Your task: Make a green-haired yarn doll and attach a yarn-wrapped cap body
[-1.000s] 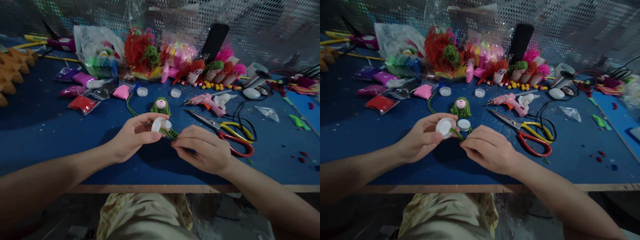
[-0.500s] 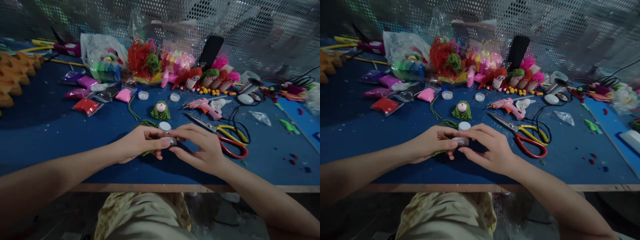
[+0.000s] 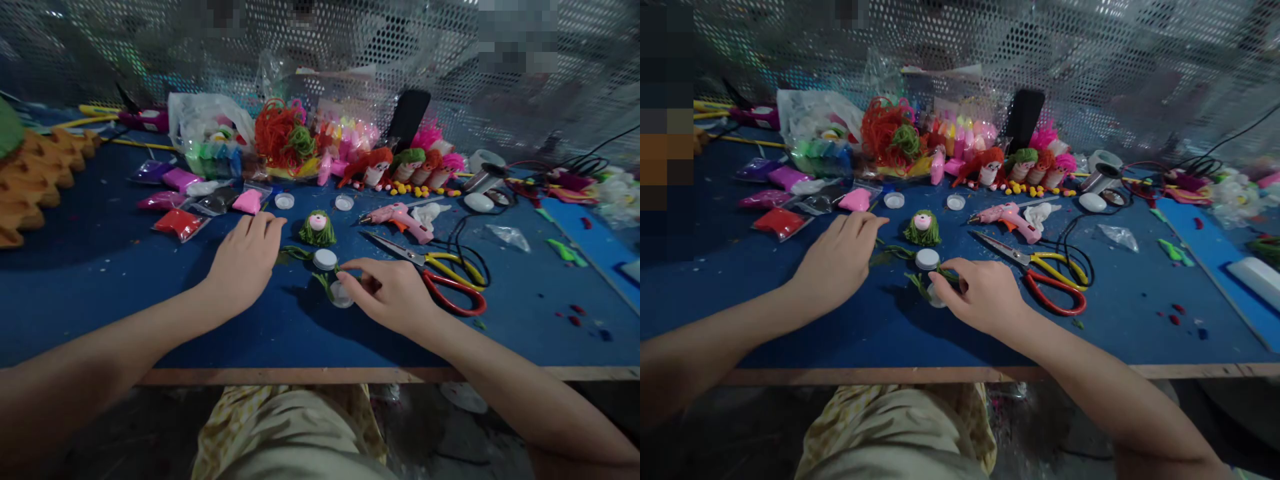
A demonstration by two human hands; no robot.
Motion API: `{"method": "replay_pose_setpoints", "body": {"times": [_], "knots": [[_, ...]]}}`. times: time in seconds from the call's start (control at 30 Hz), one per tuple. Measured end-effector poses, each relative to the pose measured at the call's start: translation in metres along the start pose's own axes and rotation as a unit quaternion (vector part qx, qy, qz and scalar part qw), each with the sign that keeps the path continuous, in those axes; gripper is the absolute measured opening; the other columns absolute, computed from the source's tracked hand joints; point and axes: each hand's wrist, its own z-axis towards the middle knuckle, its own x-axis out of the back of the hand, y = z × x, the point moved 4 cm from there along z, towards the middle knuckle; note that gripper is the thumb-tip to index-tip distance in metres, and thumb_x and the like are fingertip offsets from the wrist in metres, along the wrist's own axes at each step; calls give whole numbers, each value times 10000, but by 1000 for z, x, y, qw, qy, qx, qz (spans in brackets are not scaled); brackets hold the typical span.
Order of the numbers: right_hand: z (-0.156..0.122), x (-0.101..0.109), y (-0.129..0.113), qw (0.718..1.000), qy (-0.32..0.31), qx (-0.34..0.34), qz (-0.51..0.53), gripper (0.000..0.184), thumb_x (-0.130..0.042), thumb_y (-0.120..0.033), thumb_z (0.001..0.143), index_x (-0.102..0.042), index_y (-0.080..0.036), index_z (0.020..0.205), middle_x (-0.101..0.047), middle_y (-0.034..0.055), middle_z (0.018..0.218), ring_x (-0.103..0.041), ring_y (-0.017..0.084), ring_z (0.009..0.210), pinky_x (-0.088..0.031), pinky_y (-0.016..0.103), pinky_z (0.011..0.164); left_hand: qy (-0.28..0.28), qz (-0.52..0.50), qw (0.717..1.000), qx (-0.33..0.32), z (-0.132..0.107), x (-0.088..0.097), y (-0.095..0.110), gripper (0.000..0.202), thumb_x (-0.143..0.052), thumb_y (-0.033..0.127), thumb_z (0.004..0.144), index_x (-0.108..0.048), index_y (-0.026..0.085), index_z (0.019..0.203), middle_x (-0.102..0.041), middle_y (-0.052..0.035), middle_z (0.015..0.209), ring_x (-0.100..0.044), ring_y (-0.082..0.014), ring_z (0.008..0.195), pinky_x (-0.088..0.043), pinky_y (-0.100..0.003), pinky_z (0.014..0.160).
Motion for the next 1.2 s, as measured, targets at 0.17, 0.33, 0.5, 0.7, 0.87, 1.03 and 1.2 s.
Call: {"method": "replay_pose_setpoints", "body": {"times": [0.17, 0.33, 0.5, 0.7, 0.87, 1.03, 1.2], "knots": [[2, 3, 2, 1000, 0, 7, 27, 448, -474, -439, 1025, -757, -163, 815, -642, 10, 566, -534, 100, 505, -318, 262, 533, -50, 86, 995, -6, 6, -3, -10, 426, -370, 14, 899, -761, 138, 1010, -757, -204, 1073, -645, -398, 1096, -500, -492, 823], [3, 4, 0, 999, 33, 26, 26, 490, -478, -401, 1028, -678, -164, 648, -547, -12, 510, -465, 83, 479, -289, 268, 521, -13, 52, 999, 9, 8, -6, -19, 386, -364, 105, 960, -745, 164, 931, -739, -199, 993, -630, -399, 1078, -467, -500, 843], [4, 12, -1, 994, 89, 18, 63, 455, -517, -342, 1015, -712, -156, 649, -467, -38, 446, -429, 71, 435, -295, 254, 482, 61, -146, 986, 42, 6, 2, -15, 239, -462, 245, 995, -694, 189, 981, -729, -136, 979, -666, -309, 955, -469, -411, 851], [-1, 13, -11, 973, 121, 23, 197, 94, -735, -251, 874, -782, -175, 900, -750, -4, 713, -611, 85, 553, -456, 201, 517, -22, -495, 867, 55, -13, 5, 19, 181, -571, 348, 981, -646, 183, 978, -740, -19, 848, -668, -143, 747, -475, -223, 649], [-7, 6, -19, 956, 80, -6, 281, 138, -855, -246, 764, -811, -194, 884, -763, -13, 703, -586, 70, 534, -448, 181, 486, -70, -576, 813, 59, -24, -3, 39, 65, -650, 220, 887, -674, 171, 851, -728, 23, 782, -645, -87, 684, -470, -165, 601], [-8, 5, -19, 944, 70, -29, 321, 38, -799, -220, 808, -833, -219, 823, -789, 11, 722, -657, 102, 573, -485, 201, 507, -80, -609, 786, 61, -22, -6, 40, 56, -675, 210, 872, -699, 167, 847, -749, 21, 796, -676, -80, 710, -509, -150, 646], [-9, 2, -18, 939, 57, -64, 332, 62, -783, -252, 817, -839, -226, 826, -796, 23, 737, -671, 109, 572, -483, 201, 493, -85, -618, 779, 65, -22, -7, 39, 89, -727, 253, 866, -702, 168, 864, -758, 22, 809, -690, -72, 724, -524, -135, 667]]}}
